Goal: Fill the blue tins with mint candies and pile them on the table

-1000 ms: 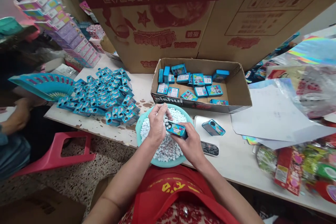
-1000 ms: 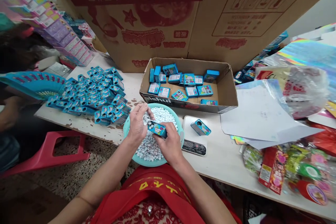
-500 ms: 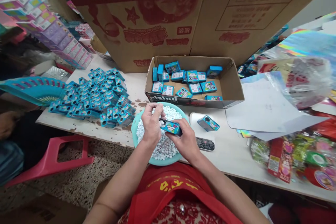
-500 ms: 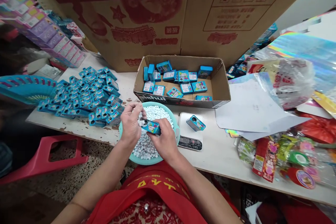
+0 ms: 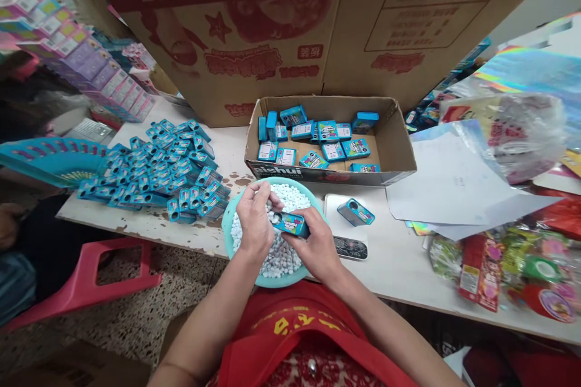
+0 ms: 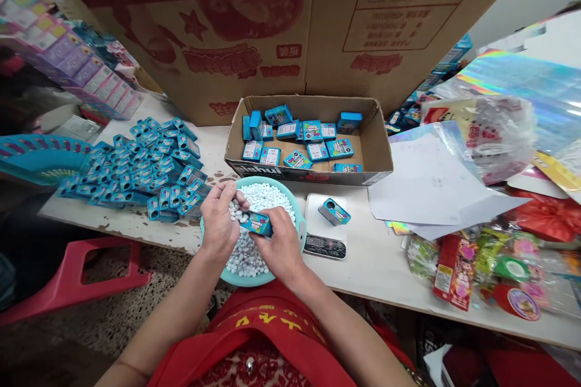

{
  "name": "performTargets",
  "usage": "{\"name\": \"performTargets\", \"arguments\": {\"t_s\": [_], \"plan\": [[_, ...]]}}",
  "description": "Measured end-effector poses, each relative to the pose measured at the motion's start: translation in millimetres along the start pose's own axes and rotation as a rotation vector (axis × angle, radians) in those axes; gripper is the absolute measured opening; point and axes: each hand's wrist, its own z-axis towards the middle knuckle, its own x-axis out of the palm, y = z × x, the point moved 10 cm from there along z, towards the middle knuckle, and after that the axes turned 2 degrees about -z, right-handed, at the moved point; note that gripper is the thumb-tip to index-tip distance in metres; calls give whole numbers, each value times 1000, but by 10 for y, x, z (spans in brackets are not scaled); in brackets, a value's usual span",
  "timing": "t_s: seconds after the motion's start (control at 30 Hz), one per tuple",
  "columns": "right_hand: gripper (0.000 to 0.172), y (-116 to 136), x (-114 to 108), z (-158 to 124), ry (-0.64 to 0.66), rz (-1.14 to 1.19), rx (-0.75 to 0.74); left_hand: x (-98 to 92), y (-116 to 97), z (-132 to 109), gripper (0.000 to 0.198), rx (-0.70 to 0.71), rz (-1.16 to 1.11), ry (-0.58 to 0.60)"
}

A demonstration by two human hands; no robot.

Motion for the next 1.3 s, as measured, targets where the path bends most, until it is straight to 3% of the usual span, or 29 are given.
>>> {"name": "performTargets", "arguments": {"t_s": [0.13,0.3,0.43,0.6,0.87,1.03,1.2,1.3], "plan": [[24,44,-46,4,-32,33,-35,27,-73,1,16,76,-9,0],[26,-108,19,8,-20,27,31,4,76,58,17,40,67,-16],[25,-97,4,9,-40,42,-1,46,37,31,16,81,92,1],[25,-167,35,38,-29,59,47,59,67,21,19,31,135,-13],[26,-16,-91,34,-61,135,35,186,-169,-75,18,99,90,74],[27,-180,9,28,-49,120,76,94,16,3,20,32,178,43],[28,-228,79,12,-48,130,94,247,28,-59,24,52,245,224],[27,-257,96,-21,-20,153,108,192,-31,-33,22,75,220,206]]}}
